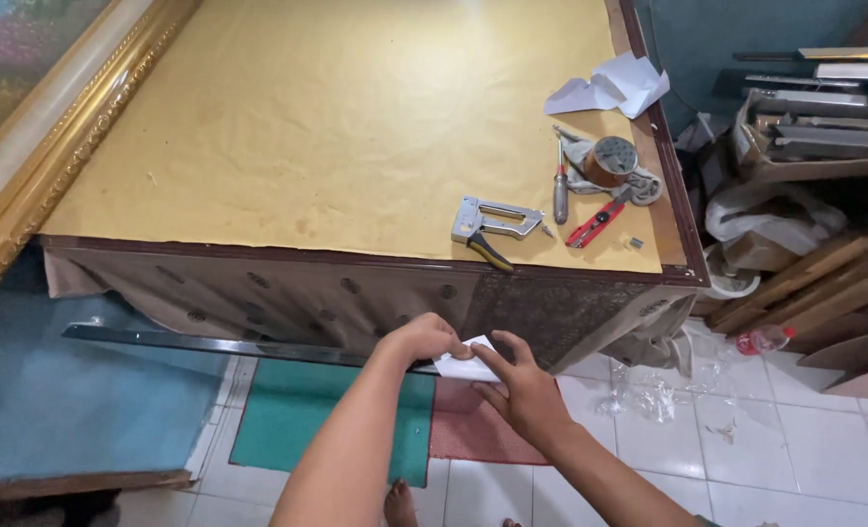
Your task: Folding paper into protective corners and stapling them onto the edges of a picture frame for protection.
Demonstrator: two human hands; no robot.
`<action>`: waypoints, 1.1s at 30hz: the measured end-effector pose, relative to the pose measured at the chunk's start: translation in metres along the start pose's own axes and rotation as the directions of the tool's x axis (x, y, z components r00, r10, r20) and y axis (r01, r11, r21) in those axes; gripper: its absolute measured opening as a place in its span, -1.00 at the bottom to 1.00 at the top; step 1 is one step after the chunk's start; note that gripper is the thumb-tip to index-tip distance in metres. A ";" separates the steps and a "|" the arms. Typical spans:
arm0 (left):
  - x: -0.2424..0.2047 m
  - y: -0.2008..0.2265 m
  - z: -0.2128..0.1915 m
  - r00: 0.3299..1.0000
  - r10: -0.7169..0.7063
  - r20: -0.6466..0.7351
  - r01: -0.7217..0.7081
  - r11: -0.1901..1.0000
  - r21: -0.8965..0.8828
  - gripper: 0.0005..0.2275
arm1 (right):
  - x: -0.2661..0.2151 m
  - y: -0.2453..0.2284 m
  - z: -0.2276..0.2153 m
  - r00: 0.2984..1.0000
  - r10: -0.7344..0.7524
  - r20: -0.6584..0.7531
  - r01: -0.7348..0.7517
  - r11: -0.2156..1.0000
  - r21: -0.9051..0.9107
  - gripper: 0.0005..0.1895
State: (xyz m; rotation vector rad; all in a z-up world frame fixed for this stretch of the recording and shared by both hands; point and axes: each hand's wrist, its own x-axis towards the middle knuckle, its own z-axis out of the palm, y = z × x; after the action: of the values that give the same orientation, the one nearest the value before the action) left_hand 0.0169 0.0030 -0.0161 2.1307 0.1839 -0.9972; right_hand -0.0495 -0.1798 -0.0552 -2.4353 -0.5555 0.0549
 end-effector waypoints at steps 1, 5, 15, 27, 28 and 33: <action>0.001 0.000 0.002 1.000 -0.002 0.001 0.002 1.000 -0.005 -0.84 | -0.002 0.001 -0.001 1.000 -0.001 0.005 0.001 1.000 -0.001 -0.51; 0.014 -0.015 0.019 0.998 0.020 -0.055 -0.012 0.990 0.143 -0.76 | -0.006 -0.001 -0.005 0.994 -0.109 0.017 0.109 0.994 0.001 -0.63; -0.080 -0.039 0.096 0.432 0.762 -0.483 -0.291 0.625 0.725 -0.62 | 0.003 -0.001 -0.003 0.929 -0.315 0.197 0.316 0.948 0.025 -0.64; -0.042 -0.038 0.124 0.465 0.643 -0.609 -0.096 0.721 0.687 -0.47 | 0.152 0.007 -0.064 0.998 0.002 0.055 0.024 0.885 -0.466 -0.39; -0.043 -0.037 0.120 0.460 0.644 -0.611 -0.090 0.718 0.690 -0.47 | 0.160 0.002 -0.067 0.999 -0.004 0.050 0.027 0.886 -0.463 -0.39; -0.057 -0.043 0.117 0.412 0.662 -0.626 -0.132 0.724 0.677 -0.59 | 0.187 -0.018 -0.070 0.965 0.197 0.175 -0.044 0.776 -0.630 -0.17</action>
State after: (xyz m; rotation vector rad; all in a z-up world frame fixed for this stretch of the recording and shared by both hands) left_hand -0.1101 -0.0383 -0.0480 2.8193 -0.2192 0.4837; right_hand 0.1258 -0.1326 0.0293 -3.1469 -0.5824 0.2506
